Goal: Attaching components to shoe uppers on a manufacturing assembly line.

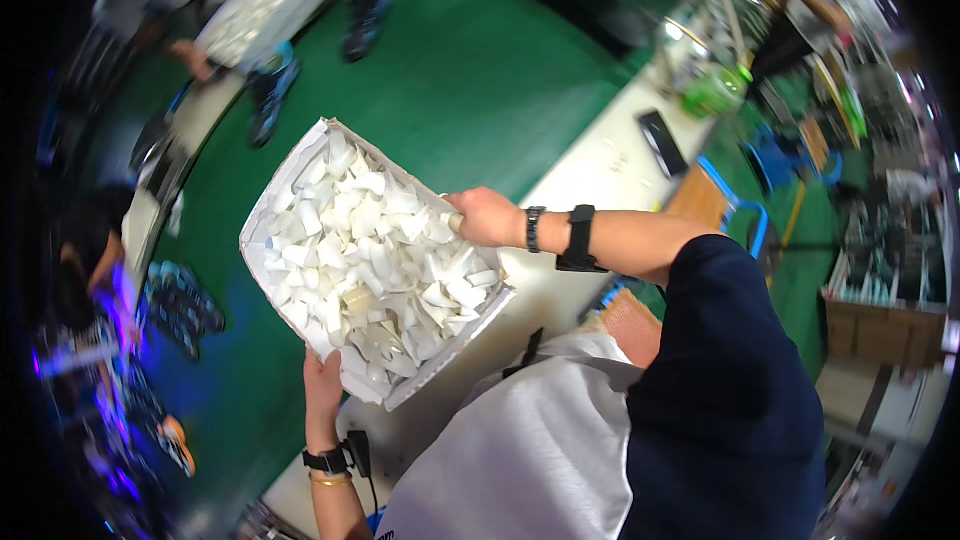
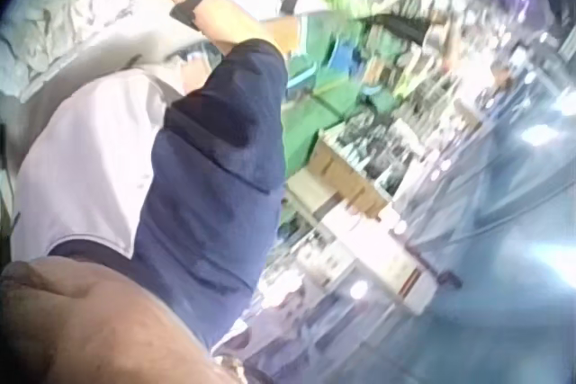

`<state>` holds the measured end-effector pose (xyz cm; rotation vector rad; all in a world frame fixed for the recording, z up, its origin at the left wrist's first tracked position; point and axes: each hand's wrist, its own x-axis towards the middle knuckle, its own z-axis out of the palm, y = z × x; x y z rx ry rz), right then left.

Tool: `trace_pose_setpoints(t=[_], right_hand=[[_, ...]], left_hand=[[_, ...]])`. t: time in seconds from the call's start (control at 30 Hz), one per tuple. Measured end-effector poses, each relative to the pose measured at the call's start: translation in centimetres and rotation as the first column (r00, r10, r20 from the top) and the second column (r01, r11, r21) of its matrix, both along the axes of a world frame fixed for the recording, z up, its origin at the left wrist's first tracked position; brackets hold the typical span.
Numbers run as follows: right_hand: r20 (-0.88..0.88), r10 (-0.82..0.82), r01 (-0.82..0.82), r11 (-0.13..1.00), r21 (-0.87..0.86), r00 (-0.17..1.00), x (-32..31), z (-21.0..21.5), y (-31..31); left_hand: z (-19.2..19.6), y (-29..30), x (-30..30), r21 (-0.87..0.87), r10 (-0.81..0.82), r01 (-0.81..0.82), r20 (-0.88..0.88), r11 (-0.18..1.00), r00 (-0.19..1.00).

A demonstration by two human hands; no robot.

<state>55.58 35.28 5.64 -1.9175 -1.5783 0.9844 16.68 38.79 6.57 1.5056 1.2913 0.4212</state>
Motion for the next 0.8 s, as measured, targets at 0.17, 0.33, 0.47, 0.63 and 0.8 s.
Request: trace_pose_setpoints(t=[0.17,0.33,0.47,0.63,0.8], right_hand=[[-0.019,-0.314,0.315,0.943,0.105,0.949,0.8,1.2,-9.8],[0.089,-0.682,0.685,0.729,0.002,0.726,0.3,3.1,-20.4],[0.026,-0.926,0.926,0.375,-0.042,0.376,-0.6,3.6,-28.3],[0.081,-0.989,0.991,0.121,-0.056,0.125,-3.0,2.1,-36.9],[0.056,-0.998,0.988,-0.049,-0.147,-0.041,-2.4,-0.4,-43.4]], left_hand=[[1.8,4.4,5.0,0.289,-0.452,0.436,-0.013,0.852,0.892],[-0.9,6.1,13.6,-0.014,-0.710,0.711,0.028,0.704,0.704],[-4.2,3.6,22.8,0.089,-0.870,0.873,0.182,0.479,0.459],[-6.0,-2.5,31.3,0.118,-0.990,0.986,0.091,0.117,0.107],[-8.9,-7.9,36.5,0.000,-0.994,0.999,0.099,0.036,0.035]])
